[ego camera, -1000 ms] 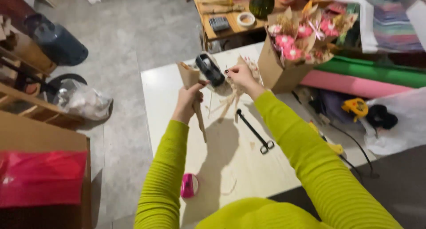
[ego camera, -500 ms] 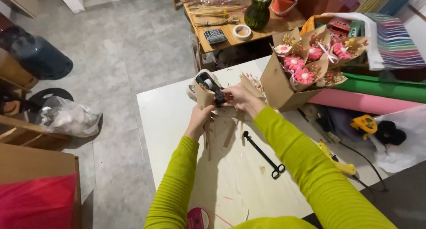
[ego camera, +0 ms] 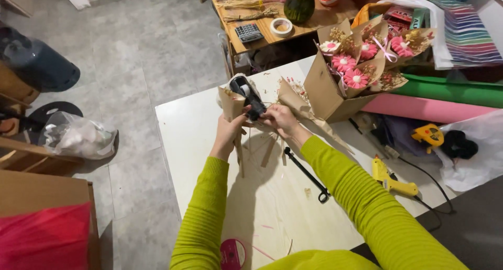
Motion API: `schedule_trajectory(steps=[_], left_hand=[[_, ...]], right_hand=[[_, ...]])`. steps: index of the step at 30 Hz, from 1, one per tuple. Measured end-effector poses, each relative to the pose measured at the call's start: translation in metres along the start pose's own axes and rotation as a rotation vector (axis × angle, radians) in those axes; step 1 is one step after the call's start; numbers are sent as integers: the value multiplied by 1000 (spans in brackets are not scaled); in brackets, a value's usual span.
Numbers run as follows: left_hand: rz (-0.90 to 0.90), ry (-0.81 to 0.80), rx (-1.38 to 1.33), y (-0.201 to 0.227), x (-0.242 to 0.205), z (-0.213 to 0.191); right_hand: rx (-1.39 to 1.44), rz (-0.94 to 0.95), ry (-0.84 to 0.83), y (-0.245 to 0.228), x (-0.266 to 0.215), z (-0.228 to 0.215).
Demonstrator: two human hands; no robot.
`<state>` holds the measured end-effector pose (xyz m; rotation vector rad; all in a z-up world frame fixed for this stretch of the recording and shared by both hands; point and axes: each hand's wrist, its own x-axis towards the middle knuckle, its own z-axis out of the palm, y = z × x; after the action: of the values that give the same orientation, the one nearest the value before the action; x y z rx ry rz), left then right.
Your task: Wrapping small flowers in craft paper and tying a decorative ribbon.
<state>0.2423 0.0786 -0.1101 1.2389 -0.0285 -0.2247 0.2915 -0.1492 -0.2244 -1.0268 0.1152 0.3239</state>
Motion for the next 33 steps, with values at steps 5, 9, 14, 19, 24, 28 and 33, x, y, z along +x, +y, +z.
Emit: schedule_trajectory(steps=[5,9,14,19,24,28,33], left_hand=[[-47,-170,301,-2,14,4],[-102,-251,289,0,20,0],[-84,-292,354,-8,28,-3],[-91,-326,302,-1,22,0],[-90,-289,422,-8,28,-4],[-125,-301,398,-1,22,0],[-80,-324,325,-12,29,-3]], right_hand=[[-25,10,18,6,1,4],[-268,-23,68,11,11,-8],[-847,-273,198,5,-1,4],[-1133,-456,299,-2,-20,20],[-1167,-573,282,-4,-24,27],[-1173,-580,323,3,-23,28],[-1196,-662,373,10,-18,30]])
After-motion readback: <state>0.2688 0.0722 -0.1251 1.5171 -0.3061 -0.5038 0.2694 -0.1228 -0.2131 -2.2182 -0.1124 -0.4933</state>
